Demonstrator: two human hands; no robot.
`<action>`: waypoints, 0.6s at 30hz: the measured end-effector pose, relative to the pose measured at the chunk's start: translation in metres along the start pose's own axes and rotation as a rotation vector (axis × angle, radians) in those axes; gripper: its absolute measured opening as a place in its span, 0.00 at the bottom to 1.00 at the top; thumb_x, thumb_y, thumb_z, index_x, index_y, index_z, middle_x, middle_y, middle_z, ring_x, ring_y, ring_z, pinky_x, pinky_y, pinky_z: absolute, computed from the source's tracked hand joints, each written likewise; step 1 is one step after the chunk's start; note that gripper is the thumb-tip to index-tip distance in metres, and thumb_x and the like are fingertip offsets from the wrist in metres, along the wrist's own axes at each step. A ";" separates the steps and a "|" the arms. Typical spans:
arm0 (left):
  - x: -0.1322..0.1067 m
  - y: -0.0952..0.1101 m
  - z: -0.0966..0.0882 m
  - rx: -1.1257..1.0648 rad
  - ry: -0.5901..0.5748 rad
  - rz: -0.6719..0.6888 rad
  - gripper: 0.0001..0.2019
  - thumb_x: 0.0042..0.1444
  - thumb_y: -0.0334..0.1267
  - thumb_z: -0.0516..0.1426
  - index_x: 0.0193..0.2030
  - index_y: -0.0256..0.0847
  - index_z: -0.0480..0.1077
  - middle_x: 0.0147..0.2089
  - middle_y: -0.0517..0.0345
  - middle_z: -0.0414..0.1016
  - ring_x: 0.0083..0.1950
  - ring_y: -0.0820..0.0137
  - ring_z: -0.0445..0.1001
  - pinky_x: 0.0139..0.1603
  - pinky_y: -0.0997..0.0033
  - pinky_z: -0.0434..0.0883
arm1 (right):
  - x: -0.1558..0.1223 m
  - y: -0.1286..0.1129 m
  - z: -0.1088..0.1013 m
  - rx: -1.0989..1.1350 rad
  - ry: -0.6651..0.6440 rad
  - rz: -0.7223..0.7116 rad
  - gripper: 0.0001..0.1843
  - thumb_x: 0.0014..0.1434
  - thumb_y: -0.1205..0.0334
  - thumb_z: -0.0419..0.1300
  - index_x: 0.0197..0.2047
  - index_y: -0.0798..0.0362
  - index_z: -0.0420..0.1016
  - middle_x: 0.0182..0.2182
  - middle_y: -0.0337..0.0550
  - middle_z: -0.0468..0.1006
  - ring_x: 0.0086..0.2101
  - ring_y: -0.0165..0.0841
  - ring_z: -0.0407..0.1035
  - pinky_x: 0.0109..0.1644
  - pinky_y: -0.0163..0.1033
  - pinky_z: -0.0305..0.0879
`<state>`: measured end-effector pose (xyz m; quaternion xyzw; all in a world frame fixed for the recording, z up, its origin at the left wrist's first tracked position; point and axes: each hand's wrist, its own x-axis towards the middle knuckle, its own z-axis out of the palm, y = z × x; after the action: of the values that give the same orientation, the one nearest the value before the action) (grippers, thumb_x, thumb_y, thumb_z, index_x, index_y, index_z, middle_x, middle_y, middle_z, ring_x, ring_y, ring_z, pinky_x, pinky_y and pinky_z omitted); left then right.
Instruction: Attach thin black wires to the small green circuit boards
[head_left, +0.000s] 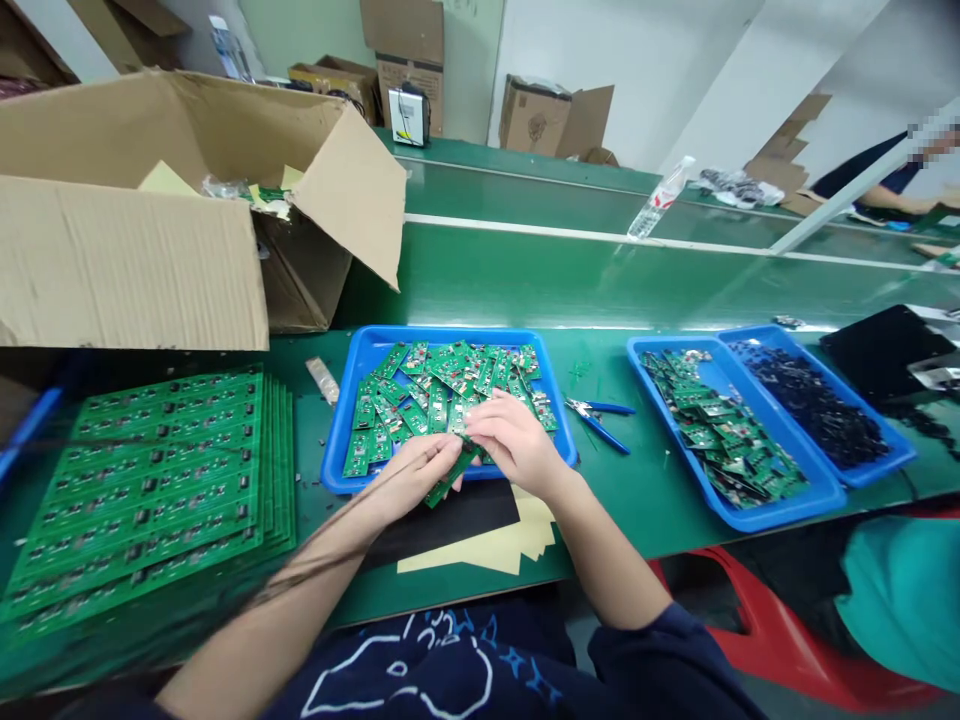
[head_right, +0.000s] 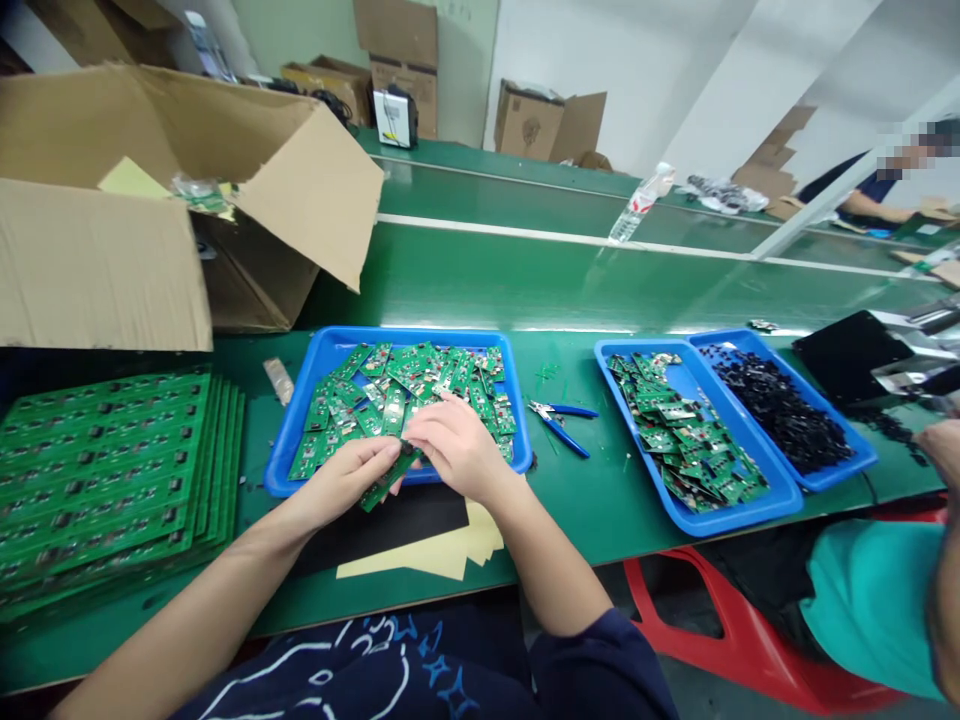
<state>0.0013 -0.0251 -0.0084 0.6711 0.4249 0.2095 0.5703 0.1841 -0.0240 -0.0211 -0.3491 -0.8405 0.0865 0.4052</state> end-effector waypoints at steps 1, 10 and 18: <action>0.000 -0.001 -0.001 0.012 0.049 0.019 0.22 0.58 0.51 0.45 0.22 0.38 0.66 0.20 0.61 0.68 0.22 0.74 0.66 0.25 0.76 0.64 | 0.000 0.000 -0.001 -0.017 0.032 0.024 0.10 0.62 0.65 0.51 0.45 0.53 0.70 0.46 0.50 0.75 0.48 0.36 0.68 0.60 0.51 0.56; 0.003 -0.012 -0.001 0.140 0.242 0.195 0.20 0.61 0.47 0.43 0.36 0.38 0.71 0.32 0.56 0.73 0.34 0.69 0.71 0.40 0.70 0.69 | -0.002 0.002 -0.016 0.175 0.210 0.298 0.12 0.58 0.62 0.55 0.24 0.53 0.71 0.22 0.41 0.73 0.24 0.29 0.67 0.29 0.36 0.66; 0.002 -0.012 -0.003 0.348 0.121 0.280 0.15 0.61 0.44 0.46 0.43 0.40 0.70 0.36 0.55 0.72 0.40 0.67 0.70 0.43 0.69 0.68 | 0.000 -0.006 0.003 0.462 0.022 0.636 0.07 0.53 0.60 0.59 0.30 0.55 0.73 0.26 0.42 0.77 0.24 0.27 0.67 0.29 0.33 0.65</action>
<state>-0.0034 -0.0221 -0.0191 0.7979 0.3908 0.2502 0.3847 0.1787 -0.0282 -0.0206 -0.4928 -0.6443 0.3909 0.4349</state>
